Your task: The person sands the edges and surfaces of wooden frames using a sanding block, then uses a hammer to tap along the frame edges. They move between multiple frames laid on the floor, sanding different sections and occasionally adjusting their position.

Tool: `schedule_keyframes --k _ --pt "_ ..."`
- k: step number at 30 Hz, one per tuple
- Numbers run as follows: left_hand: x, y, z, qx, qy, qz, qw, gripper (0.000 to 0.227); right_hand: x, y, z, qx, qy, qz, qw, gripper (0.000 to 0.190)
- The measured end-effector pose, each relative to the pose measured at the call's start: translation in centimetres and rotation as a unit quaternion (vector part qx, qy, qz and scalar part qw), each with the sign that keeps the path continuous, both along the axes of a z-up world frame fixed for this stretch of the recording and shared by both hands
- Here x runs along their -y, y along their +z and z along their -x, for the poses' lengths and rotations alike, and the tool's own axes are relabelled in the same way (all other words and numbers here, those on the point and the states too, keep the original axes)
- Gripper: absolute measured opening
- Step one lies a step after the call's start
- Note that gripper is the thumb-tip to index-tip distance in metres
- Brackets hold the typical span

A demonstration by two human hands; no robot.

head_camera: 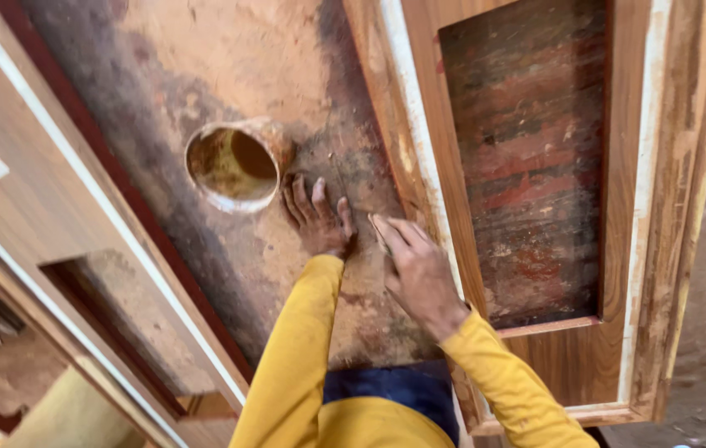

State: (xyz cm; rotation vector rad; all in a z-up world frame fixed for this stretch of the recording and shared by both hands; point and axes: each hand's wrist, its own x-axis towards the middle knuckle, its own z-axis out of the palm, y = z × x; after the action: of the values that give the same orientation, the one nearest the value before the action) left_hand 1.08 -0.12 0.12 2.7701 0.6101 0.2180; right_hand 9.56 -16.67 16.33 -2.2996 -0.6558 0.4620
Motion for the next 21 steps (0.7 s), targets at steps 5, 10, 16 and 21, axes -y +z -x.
schedule_keyframes --k 5,10,16,21 --pt "-0.3 -0.1 0.4 -0.016 0.006 0.021 1.000 0.051 4.1 -1.8 -4.3 -0.144 -0.165 -0.150 0.964 0.028" --pt "-0.1 0.3 0.1 -0.012 0.004 0.009 1.000 0.047 5.5 -4.9 -7.0 -0.208 -0.167 -0.025 0.963 0.024" --pt "-0.2 0.5 -0.3 -0.014 0.007 0.016 1.000 0.047 5.1 -4.4 -8.1 -0.270 -0.167 -0.052 0.947 0.026" --pt "-0.2 0.7 -0.1 -0.018 0.007 0.020 1.000 0.048 3.4 -5.1 -10.1 -0.117 -0.118 -0.010 0.986 0.020"
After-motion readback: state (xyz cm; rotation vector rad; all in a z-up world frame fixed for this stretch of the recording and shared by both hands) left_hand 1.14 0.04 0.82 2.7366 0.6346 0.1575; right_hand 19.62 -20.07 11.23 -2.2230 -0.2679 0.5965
